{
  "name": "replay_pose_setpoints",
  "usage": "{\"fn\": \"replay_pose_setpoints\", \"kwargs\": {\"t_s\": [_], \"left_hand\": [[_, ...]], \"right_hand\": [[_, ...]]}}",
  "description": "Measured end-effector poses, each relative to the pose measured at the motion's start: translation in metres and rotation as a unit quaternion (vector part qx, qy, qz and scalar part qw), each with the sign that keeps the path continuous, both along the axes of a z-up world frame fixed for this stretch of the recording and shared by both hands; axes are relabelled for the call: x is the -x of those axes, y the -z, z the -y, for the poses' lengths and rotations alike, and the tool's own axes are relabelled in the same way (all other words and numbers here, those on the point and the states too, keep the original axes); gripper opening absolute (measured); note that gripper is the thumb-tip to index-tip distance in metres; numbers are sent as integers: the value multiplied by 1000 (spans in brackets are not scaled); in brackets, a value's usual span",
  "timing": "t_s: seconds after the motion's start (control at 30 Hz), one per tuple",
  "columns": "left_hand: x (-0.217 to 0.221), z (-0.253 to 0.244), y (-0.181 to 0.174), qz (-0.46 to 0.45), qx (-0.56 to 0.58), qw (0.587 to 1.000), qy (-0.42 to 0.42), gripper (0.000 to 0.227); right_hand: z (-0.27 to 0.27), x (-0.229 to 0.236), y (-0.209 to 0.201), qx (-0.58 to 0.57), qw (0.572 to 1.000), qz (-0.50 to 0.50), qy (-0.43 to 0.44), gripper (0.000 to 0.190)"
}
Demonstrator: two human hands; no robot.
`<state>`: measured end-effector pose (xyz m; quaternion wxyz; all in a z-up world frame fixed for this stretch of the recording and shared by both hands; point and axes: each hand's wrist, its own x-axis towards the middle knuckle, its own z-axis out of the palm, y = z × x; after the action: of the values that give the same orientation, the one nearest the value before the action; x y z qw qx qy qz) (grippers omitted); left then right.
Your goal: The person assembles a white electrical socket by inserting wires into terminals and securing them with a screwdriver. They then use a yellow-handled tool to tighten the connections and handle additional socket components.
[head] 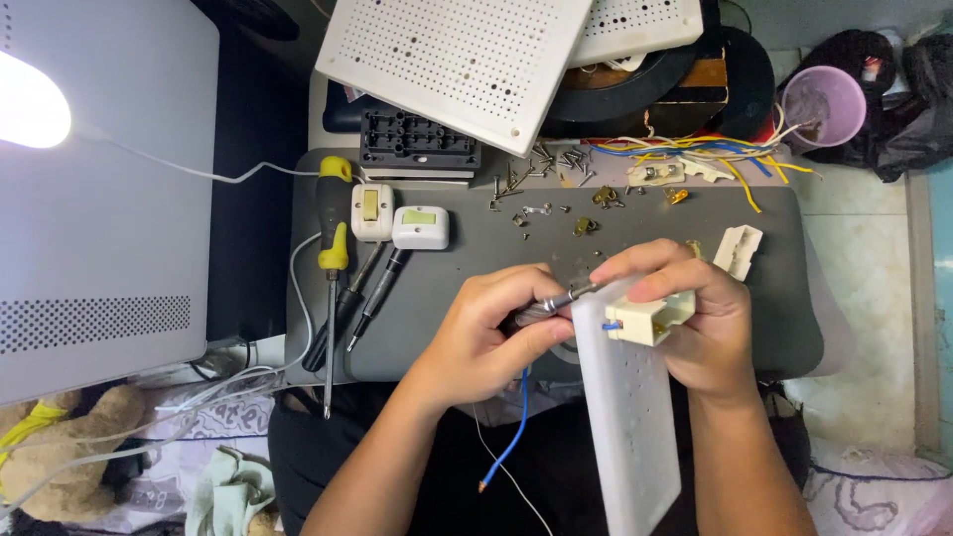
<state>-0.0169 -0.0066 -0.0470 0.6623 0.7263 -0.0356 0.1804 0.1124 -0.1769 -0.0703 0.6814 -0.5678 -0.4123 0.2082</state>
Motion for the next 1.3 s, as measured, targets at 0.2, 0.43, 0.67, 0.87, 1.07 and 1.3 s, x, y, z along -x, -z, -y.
{"fn": "replay_pose_setpoints", "kwargs": {"t_s": [0.2,0.43,0.67,0.87,1.07,1.3], "left_hand": [[-1,0,1,-11,-10,1000,-12,21],[-6,-2,8,-34,-30,998,-43,25],[-8,1,12,-41,2,999,-22,30],[-9,3,7,-47,-1,998,-36,29],[-11,6,9,-40,18,999,-26,34],[-10,8,12,-60,5,996,-59,24]], "right_hand": [[-1,1,-4,-10,1000,11,6,20],[-4,8,-26,42,986,134,93,33],[-2,14,-46,64,961,248,101,27],[0,14,-50,63,961,251,100,25],[1,13,-52,79,969,221,80,26],[-5,20,-44,89,994,0,69,25]]}}
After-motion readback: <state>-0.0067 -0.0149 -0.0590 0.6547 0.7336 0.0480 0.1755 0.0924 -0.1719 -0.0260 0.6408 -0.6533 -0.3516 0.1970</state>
